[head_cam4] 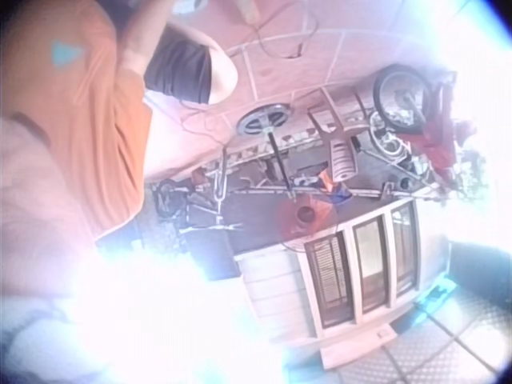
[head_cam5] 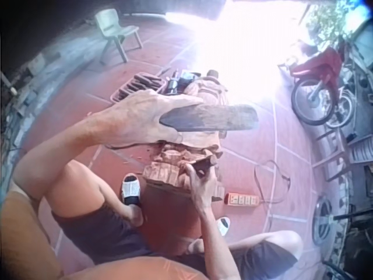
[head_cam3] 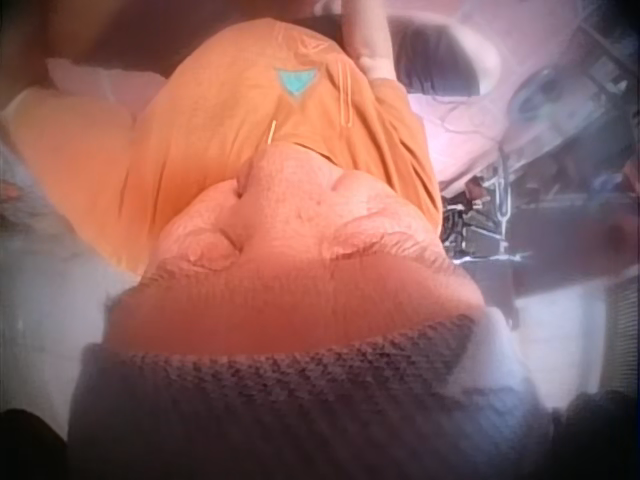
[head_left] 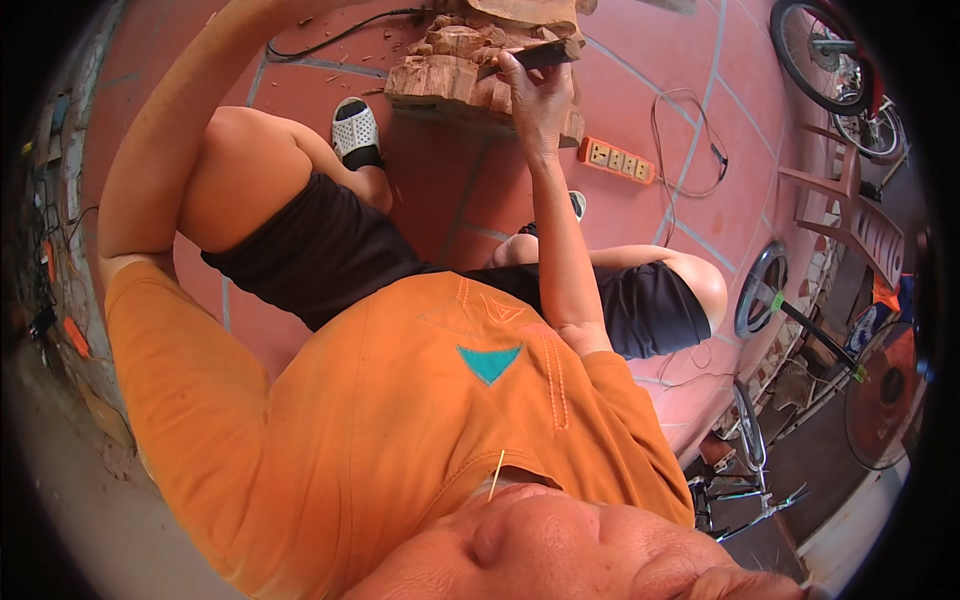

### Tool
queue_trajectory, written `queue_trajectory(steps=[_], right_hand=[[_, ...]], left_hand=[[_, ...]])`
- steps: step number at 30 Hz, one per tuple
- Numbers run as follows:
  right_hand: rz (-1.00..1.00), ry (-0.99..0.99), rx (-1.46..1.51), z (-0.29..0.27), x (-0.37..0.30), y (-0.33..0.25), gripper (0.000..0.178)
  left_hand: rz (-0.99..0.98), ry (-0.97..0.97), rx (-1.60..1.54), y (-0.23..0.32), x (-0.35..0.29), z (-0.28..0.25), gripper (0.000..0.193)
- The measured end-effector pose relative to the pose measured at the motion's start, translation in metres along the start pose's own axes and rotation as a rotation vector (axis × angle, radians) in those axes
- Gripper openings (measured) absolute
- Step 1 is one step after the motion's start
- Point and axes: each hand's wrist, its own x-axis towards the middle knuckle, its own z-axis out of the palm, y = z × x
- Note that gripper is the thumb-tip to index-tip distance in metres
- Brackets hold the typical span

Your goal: The person sits on the floor and carves a wooden block using a chisel and mallet. They repeatedly strike the chisel to remove wood chips and shape the piece.

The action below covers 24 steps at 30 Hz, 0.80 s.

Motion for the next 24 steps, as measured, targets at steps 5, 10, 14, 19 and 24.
queue_trajectory(steps=[5, 10, 14, 19, 24], right_hand=[[-0.075, -0.003, -0.185, -0.003, 0.002, -0.002, 0.032], [-0.243, -0.011, -0.395, 0.002, 0.004, -0.007, 0.034], [-0.033, 0.054, -0.22, -0.015, -0.006, -0.019, 0.027], [0.162, 0.004, 0.263, -0.017, -0.008, -0.013, 0.025], [0.133, 0.043, 0.363, -0.012, -0.015, -0.001, 0.024]], left_hand=[[-0.025, -0.12, 0.029, 0.006, 0.002, -0.008, 0.075], [-0.065, -0.109, 0.074, 0.0, 0.001, -0.004, 0.075], [-0.073, -0.113, 0.005, 0.003, 0.002, -0.003, 0.076], [0.004, -0.094, -0.053, -0.007, 0.002, 0.005, 0.075], [-0.022, -0.173, 0.004, 0.006, 0.01, 0.007, 0.075]])
